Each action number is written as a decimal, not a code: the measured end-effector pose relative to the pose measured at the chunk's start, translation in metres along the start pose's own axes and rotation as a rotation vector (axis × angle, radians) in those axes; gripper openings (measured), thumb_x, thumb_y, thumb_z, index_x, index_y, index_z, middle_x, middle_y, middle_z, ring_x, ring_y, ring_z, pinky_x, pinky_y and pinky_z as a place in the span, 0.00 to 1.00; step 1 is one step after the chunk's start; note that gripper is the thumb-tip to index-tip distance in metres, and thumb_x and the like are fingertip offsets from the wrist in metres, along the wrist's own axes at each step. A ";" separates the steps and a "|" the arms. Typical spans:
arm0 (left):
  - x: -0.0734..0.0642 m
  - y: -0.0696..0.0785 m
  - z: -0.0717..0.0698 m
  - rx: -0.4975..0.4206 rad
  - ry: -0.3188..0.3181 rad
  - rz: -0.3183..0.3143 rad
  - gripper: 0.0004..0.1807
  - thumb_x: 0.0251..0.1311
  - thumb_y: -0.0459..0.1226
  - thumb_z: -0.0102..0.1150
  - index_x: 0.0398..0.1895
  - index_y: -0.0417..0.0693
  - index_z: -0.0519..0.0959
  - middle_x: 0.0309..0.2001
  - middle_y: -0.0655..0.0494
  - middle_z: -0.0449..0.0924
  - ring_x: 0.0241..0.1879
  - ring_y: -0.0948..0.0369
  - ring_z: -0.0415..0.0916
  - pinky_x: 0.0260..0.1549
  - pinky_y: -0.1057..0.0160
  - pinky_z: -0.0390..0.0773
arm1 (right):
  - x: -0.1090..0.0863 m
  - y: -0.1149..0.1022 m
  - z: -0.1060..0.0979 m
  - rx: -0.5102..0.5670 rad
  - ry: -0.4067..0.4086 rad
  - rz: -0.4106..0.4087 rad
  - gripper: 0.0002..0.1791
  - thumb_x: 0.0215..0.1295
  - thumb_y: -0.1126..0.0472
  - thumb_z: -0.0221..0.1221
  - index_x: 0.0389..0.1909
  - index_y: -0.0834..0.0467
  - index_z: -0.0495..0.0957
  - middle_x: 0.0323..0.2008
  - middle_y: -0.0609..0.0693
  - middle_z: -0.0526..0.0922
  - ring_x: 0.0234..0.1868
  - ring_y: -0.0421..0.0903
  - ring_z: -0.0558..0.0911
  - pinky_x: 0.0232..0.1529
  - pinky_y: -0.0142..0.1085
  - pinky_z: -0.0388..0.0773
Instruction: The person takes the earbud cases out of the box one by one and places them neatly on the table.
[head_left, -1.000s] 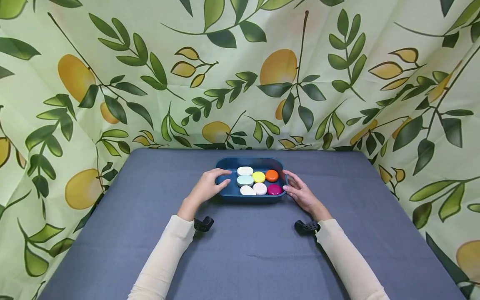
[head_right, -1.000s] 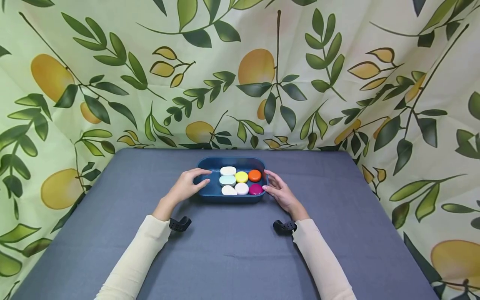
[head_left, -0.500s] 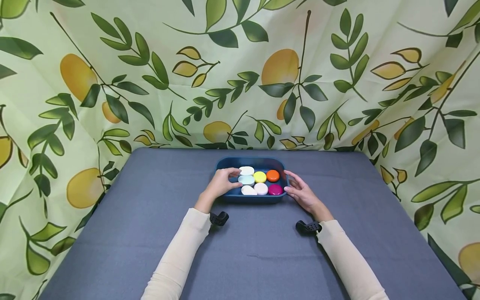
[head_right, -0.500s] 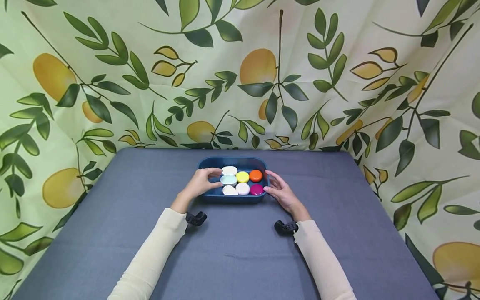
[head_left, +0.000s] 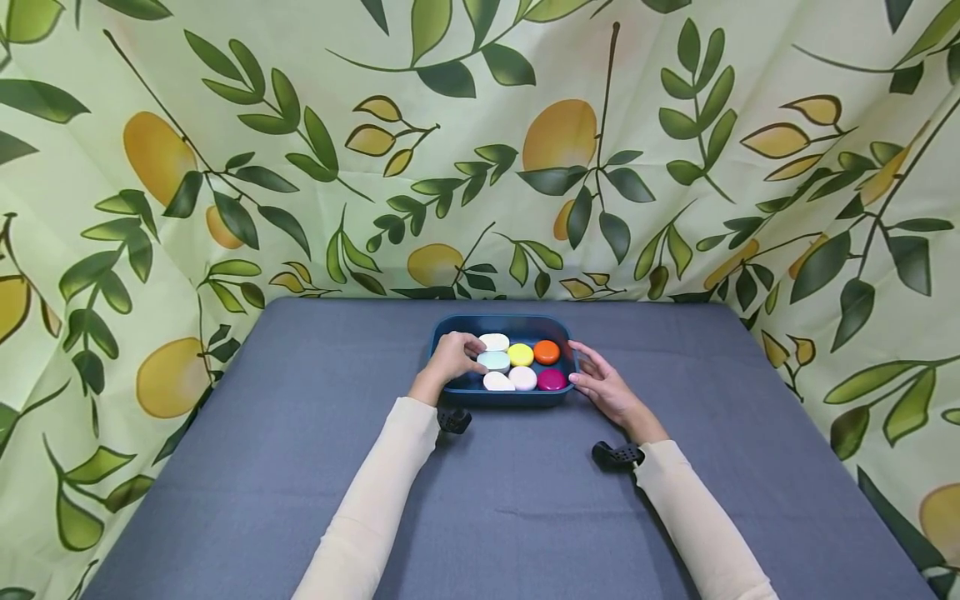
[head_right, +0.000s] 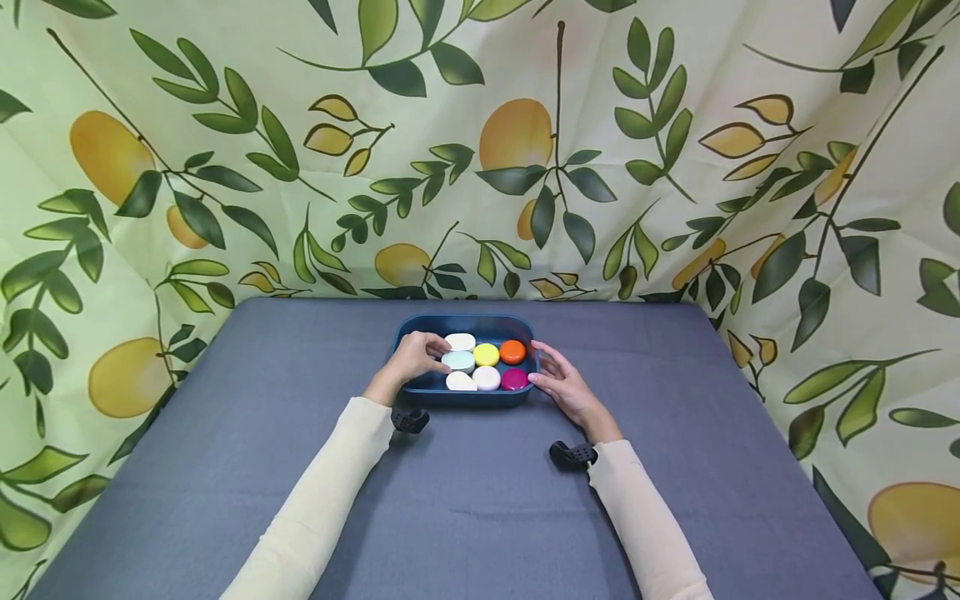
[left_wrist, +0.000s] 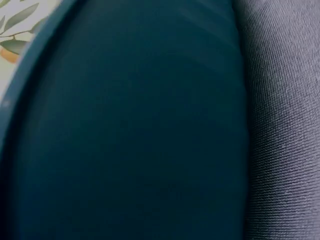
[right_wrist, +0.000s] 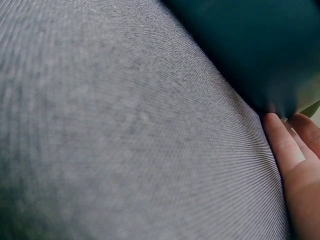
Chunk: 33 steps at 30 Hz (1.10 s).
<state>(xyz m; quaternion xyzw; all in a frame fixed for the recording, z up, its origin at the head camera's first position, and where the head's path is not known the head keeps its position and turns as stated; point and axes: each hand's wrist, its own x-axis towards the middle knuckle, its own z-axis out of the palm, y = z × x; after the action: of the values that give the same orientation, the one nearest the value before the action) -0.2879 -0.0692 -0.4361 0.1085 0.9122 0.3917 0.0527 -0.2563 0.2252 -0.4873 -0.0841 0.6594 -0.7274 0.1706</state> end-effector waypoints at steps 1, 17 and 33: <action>0.001 0.000 0.000 0.001 -0.006 -0.006 0.18 0.43 0.29 0.74 0.41 0.36 0.83 0.42 0.43 0.86 0.43 0.53 0.84 0.48 0.61 0.83 | 0.000 0.000 0.000 0.003 0.000 0.001 0.38 0.68 0.64 0.55 0.75 0.50 0.49 0.78 0.62 0.39 0.77 0.61 0.47 0.50 0.18 0.74; 0.008 -0.002 -0.001 0.134 -0.046 0.036 0.20 0.44 0.37 0.75 0.44 0.42 0.86 0.41 0.48 0.88 0.40 0.57 0.83 0.46 0.62 0.83 | -0.002 0.000 -0.001 -0.038 -0.019 -0.003 0.37 0.70 0.62 0.53 0.75 0.49 0.48 0.78 0.62 0.39 0.78 0.60 0.45 0.52 0.18 0.73; -0.040 0.005 -0.041 -0.065 0.027 0.234 0.21 0.46 0.34 0.73 0.47 0.39 0.84 0.47 0.42 0.86 0.43 0.52 0.85 0.46 0.56 0.85 | -0.002 0.001 0.001 -0.170 0.003 -0.051 0.36 0.72 0.60 0.52 0.75 0.54 0.47 0.78 0.63 0.39 0.78 0.65 0.41 0.74 0.61 0.46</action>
<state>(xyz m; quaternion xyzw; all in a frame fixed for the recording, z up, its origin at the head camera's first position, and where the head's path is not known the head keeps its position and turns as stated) -0.2557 -0.1044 -0.4044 0.2070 0.8808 0.4258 -0.0022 -0.2542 0.2252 -0.4881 -0.1141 0.7168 -0.6729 0.1431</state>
